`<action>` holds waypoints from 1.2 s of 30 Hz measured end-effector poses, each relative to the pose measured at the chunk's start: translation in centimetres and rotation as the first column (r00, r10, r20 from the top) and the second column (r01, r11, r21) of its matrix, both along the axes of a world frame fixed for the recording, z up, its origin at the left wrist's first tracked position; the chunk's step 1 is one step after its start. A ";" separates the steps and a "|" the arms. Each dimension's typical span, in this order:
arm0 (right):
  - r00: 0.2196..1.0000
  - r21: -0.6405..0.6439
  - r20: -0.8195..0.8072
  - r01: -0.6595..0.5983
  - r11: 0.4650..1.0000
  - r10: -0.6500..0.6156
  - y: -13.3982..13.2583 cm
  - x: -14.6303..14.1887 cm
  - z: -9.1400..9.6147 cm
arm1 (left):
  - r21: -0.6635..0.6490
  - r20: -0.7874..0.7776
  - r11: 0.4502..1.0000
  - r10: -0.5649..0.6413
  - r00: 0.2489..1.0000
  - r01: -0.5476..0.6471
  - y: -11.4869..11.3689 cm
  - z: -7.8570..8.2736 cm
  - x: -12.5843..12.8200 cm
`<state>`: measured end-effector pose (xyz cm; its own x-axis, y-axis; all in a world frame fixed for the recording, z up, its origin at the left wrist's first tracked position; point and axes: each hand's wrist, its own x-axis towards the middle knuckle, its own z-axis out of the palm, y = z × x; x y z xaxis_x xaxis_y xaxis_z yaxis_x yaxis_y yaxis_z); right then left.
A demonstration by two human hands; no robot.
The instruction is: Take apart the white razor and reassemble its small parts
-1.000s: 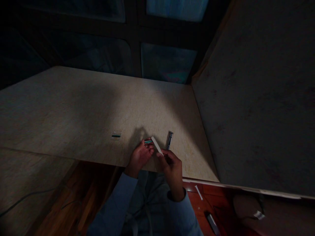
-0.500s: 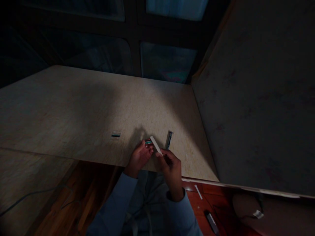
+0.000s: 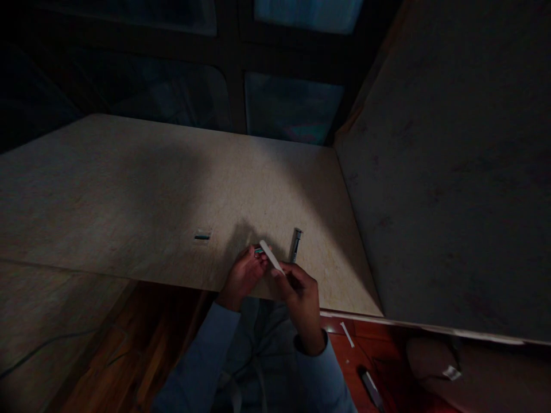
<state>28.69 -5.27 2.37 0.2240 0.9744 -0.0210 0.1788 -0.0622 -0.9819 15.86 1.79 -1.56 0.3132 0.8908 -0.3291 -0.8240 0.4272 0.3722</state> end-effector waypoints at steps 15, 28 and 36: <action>0.996 -0.008 0.062 0.072 0.997 -0.071 0.0 0.2 -0.2 | 0.013 -0.011 1.000 -0.008 1.000 0.009 -0.1 0.0 -0.1; 0.995 0.004 0.072 0.070 0.998 -0.070 0.2 0.4 -0.3 | 0.058 -0.004 0.998 0.006 1.000 -0.006 -0.1 -0.3 -0.1; 0.998 0.118 -0.055 0.005 0.993 0.002 0.0 -0.5 -0.3 | 0.150 -0.117 0.989 0.012 0.993 0.006 -0.3 -0.3 0.2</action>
